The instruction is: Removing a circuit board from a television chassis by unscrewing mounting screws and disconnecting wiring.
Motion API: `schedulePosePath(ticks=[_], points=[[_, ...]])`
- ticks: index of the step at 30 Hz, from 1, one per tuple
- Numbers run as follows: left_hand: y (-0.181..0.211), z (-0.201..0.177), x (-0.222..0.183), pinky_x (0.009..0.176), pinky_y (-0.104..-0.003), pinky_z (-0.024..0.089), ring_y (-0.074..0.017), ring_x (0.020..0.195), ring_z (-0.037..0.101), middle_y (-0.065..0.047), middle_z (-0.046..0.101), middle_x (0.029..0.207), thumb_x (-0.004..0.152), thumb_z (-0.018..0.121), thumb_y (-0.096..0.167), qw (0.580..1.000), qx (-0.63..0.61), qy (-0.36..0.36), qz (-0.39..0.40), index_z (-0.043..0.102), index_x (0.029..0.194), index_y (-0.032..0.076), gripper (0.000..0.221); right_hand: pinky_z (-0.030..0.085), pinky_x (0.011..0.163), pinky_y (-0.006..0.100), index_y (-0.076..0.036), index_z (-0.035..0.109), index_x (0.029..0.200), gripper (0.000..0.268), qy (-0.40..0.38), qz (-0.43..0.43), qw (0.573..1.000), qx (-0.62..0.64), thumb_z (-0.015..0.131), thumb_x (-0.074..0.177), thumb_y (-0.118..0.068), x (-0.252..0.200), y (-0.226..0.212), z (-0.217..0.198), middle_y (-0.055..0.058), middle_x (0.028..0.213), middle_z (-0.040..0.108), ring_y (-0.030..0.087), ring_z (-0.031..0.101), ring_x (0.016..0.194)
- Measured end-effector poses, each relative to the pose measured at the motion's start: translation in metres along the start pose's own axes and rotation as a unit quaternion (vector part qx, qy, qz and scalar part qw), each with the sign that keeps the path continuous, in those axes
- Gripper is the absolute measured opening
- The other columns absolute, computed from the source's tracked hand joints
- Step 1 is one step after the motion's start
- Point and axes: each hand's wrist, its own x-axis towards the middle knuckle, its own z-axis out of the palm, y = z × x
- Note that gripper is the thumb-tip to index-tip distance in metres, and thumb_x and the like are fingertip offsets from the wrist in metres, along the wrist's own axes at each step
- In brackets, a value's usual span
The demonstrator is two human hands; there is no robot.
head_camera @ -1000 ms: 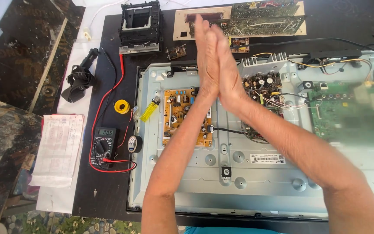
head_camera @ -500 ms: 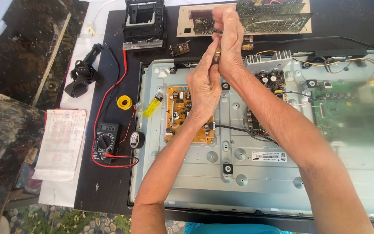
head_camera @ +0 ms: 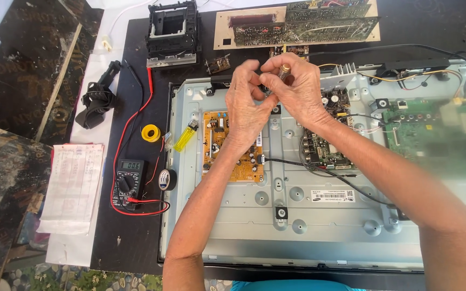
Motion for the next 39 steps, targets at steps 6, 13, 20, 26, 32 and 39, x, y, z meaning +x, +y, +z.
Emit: schedulePosePath(ticks=[6, 13, 20, 26, 32, 39], points=[[-0.028, -0.004, -0.001, 0.077, -0.027, 0.052, -0.0119, 0.08, 0.063, 0.005, 0.069, 0.084, 0.09, 0.079, 0.013, 0.994, -0.015, -0.09, 0.058, 0.077, 0.103, 0.027, 0.019, 0.055, 0.063, 0.036, -0.004, 0.064, 0.119, 0.015, -0.075, 0.035, 0.996, -0.035, 0.066, 0.104, -0.002, -0.005, 0.008, -0.01, 0.013, 0.088, 0.057, 0.025, 0.061, 0.077], [-0.017, -0.006, -0.001, 0.069, -0.03, 0.046, -0.0172, 0.067, 0.054, -0.002, 0.056, 0.065, 0.083, 0.081, 0.008, 0.993, -0.039, -0.073, 0.09, 0.062, 0.08, 0.015, 0.02, 0.052, 0.059, 0.03, -0.006, 0.064, 0.111, 0.022, -0.059, 0.025, 0.997, -0.042, 0.08, 0.097, -0.011, -0.011, 0.006, -0.009, 0.009, 0.084, 0.053, 0.018, 0.061, 0.071], [-0.019, -0.019, -0.004, 0.076, -0.031, 0.047, -0.0214, 0.076, 0.056, -0.004, 0.064, 0.074, 0.092, 0.07, 0.005, 0.981, 0.025, -0.133, 0.141, 0.072, 0.095, 0.018, 0.014, 0.057, 0.068, 0.032, -0.005, 0.064, 0.113, 0.019, -0.095, 0.036, 0.995, -0.009, 0.07, 0.097, 0.003, -0.014, 0.003, -0.017, 0.011, 0.093, 0.059, 0.024, 0.068, 0.081], [-0.019, -0.027, -0.009, 0.08, -0.036, 0.042, -0.0207, 0.077, 0.055, -0.002, 0.063, 0.075, 0.086, 0.082, 0.017, 0.983, 0.05, -0.108, 0.137, 0.064, 0.088, 0.017, 0.018, 0.057, 0.062, 0.027, -0.004, 0.067, 0.105, 0.005, -0.107, 0.036, 0.994, -0.007, 0.071, 0.103, -0.007, -0.024, 0.003, -0.016, 0.012, 0.087, 0.056, 0.026, 0.071, 0.076], [-0.018, -0.056, -0.009, 0.097, -0.044, 0.043, -0.0224, 0.098, 0.061, -0.008, 0.07, 0.097, 0.1, 0.061, 0.01, 0.981, 0.086, -0.149, 0.093, 0.071, 0.117, 0.015, 0.02, 0.058, 0.064, 0.029, -0.003, 0.068, 0.108, 0.009, -0.106, 0.058, 0.993, 0.0, 0.071, 0.099, -0.002, -0.026, 0.002, -0.023, 0.012, 0.088, 0.058, 0.02, 0.068, 0.076], [-0.047, -0.06, -0.01, 0.109, -0.043, 0.036, -0.0205, 0.108, 0.058, -0.007, 0.067, 0.104, 0.091, 0.067, 0.006, 0.941, 0.233, -0.211, 0.128, 0.071, 0.125, 0.012, 0.035, 0.06, 0.067, 0.029, 0.0, 0.068, 0.107, 0.008, -0.094, 0.071, 0.992, 0.041, 0.071, 0.1, -0.001, -0.027, 0.003, -0.03, 0.012, 0.088, 0.06, 0.017, 0.066, 0.081]])
